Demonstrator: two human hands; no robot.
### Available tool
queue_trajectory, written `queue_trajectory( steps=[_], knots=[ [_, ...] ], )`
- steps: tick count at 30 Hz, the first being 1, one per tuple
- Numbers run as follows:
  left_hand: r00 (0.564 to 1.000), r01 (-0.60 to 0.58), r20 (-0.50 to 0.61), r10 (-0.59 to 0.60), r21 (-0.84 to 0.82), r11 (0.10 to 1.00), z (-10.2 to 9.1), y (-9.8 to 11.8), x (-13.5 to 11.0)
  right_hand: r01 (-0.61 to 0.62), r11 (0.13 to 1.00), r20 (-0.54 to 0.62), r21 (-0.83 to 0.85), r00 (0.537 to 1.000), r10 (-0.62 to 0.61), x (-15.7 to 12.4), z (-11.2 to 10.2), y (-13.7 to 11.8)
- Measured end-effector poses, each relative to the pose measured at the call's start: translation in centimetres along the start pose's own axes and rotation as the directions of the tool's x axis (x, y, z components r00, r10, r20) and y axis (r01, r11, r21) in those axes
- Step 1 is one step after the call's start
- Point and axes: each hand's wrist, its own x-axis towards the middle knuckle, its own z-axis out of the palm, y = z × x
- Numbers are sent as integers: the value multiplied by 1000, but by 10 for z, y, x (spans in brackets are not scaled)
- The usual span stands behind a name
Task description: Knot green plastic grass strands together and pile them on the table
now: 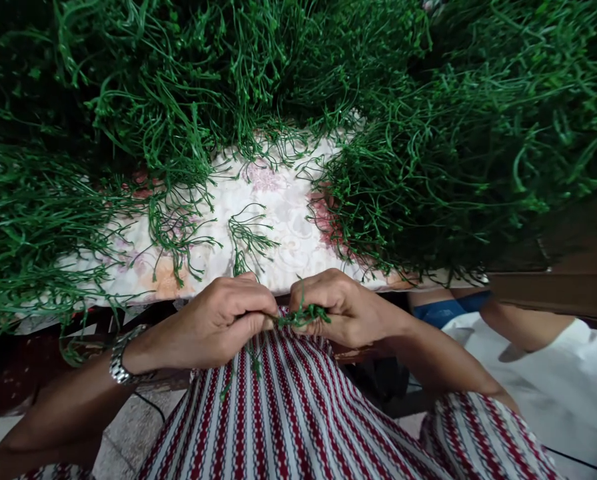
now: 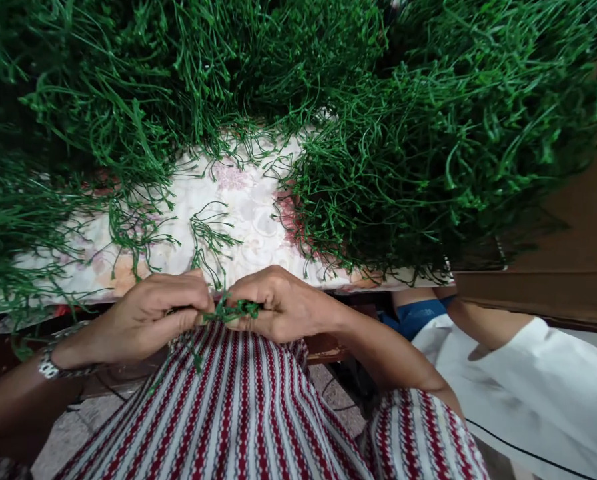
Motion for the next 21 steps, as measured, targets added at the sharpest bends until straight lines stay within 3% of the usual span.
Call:
queue_trajectory(
  steps=[2,5,13,17,21],
  knots=[
    [993,105,-41,-108,-72,992,0,-2,2,-35,999,-19,23,999,35,4,2,5],
    [982,187,1,-188,-86,978,-1,-4,4,-45,994,0,97,999,45,10,6,14],
    [979,173,123,-164,-68,983,-12,-1,1,-31,923,56,383,998,10,9,15,27],
    [985,156,81,-152,-54,986,-15,1,1,-18,975,-27,222,999,25,1,12,27],
    [992,75,104,-70,-47,996,-15,3,1,63,988,30,138,997,-67,-5,10,26]
  ],
)
